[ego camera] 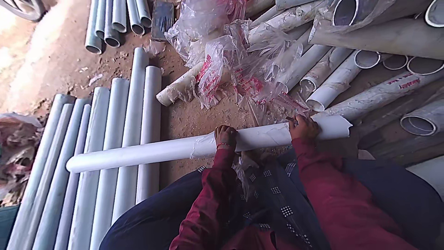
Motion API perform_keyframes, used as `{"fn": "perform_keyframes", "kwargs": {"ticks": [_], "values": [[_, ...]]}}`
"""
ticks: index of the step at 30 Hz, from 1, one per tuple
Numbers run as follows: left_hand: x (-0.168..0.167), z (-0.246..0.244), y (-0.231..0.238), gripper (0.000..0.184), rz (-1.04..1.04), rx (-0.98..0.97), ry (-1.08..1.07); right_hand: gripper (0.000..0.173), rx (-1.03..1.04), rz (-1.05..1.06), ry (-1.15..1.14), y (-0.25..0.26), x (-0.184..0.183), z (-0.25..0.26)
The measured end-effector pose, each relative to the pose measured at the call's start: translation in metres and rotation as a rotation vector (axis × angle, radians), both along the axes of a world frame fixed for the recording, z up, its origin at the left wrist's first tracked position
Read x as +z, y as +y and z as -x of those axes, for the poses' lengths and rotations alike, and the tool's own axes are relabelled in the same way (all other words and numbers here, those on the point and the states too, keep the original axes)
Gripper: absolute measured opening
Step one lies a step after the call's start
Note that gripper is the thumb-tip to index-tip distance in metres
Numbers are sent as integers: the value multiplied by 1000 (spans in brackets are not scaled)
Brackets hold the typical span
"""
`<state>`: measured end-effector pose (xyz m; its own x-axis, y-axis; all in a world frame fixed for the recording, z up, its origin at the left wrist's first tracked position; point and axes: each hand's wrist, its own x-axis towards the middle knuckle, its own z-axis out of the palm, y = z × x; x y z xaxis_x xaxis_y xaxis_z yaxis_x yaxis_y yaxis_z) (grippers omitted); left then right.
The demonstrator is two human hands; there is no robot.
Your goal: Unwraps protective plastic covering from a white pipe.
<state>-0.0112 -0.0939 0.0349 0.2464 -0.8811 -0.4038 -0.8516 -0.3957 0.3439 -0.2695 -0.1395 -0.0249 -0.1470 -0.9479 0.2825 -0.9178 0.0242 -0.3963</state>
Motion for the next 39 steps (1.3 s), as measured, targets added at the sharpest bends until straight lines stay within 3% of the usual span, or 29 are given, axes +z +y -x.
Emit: {"fn": "perform_keyframes", "kwargs": {"ticks": [3,9,12,15,17,20,25,29,32,39], "values": [[-6,10,9,25,53,-3,-16,24,18,-13,10,2,1,1],[-31,-13,55,20,516,-27,279,25,-18,41,12,8,-4,0],[-26,-18,51,19,654,-7,169,24,-27,-12,6,4,0,0],[-7,-13,33,40,342,-58,58,25,-19,-54,1,3,3,-2],[-7,-4,22,31,199,-57,55,25,-11,-49,4,3,4,-2],[-9,7,19,21,217,23,36,24,-16,-74,-3,4,5,-1],[-12,16,16,24,201,-2,-80,22,-22,-5,-5,2,-3,-1],[-10,11,12,30,86,34,1,22,-18,56,-2,2,-7,-1],[-11,3,19,29,122,-11,61,26,-30,67,7,1,-7,-1],[-7,8,29,32,93,-78,6,26,-30,-7,-14,3,-2,-2]]}}
